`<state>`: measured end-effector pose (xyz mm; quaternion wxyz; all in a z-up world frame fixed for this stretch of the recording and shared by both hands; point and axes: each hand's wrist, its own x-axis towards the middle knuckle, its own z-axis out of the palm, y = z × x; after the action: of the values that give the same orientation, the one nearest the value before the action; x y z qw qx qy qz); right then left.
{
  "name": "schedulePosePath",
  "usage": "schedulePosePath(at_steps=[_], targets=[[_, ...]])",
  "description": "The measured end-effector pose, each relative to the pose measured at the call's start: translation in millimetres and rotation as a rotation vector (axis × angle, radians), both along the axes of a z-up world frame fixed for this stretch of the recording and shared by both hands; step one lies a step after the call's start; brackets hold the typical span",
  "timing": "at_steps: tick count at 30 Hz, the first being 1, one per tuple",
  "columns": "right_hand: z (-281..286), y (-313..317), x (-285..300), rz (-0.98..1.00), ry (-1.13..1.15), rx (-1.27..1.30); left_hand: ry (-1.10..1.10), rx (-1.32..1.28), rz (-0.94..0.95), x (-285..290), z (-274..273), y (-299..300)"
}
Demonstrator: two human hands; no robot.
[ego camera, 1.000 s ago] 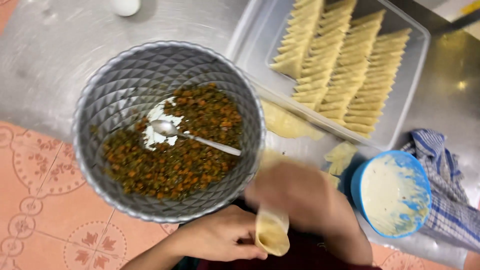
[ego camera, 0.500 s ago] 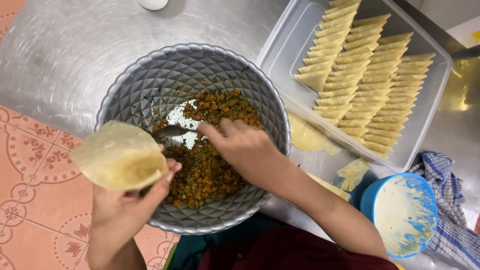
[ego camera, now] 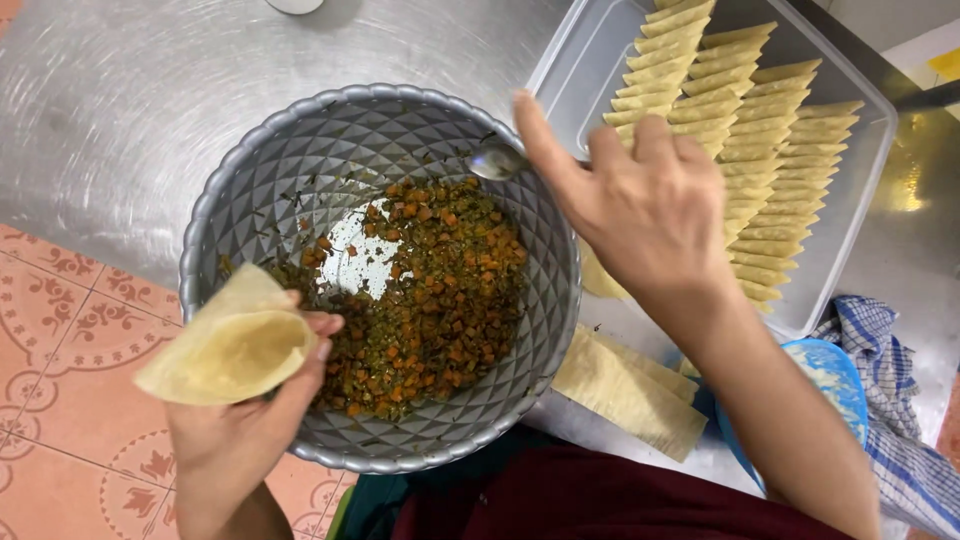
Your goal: Filling and folding pastry sheets into triangular samosas and arranging them in a tray
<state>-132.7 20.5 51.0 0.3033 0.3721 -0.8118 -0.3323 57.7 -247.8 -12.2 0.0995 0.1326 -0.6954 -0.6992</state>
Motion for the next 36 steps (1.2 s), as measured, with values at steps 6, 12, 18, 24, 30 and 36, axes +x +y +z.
schedulePosePath(at_steps=[6,12,18,24,30,36], targets=[[-8.3,-8.4,49.5,0.028,-0.228,0.163,0.009,0.254,0.089,1.4,-21.3,2.4],[-32.2,-29.2,53.4,0.178,-0.533,-0.209,0.226,0.074,0.068,3.2,-27.1,0.4],[-34.2,-20.1,48.0,0.099,-0.619,-0.175,0.115,0.208,0.083,-0.7,-21.1,-0.4],[-54.9,-30.1,85.1,0.284,-0.85,-0.555,0.059,0.281,0.046,2.9,-29.6,-1.1],[-44.7,-25.6,85.4,0.315,-0.959,-0.684,0.07,0.105,0.059,-1.3,-16.8,1.7],[-36.8,-17.7,90.2,0.211,-0.843,-0.703,0.1,-0.2,0.007,-5.1,-6.0,0.4]])
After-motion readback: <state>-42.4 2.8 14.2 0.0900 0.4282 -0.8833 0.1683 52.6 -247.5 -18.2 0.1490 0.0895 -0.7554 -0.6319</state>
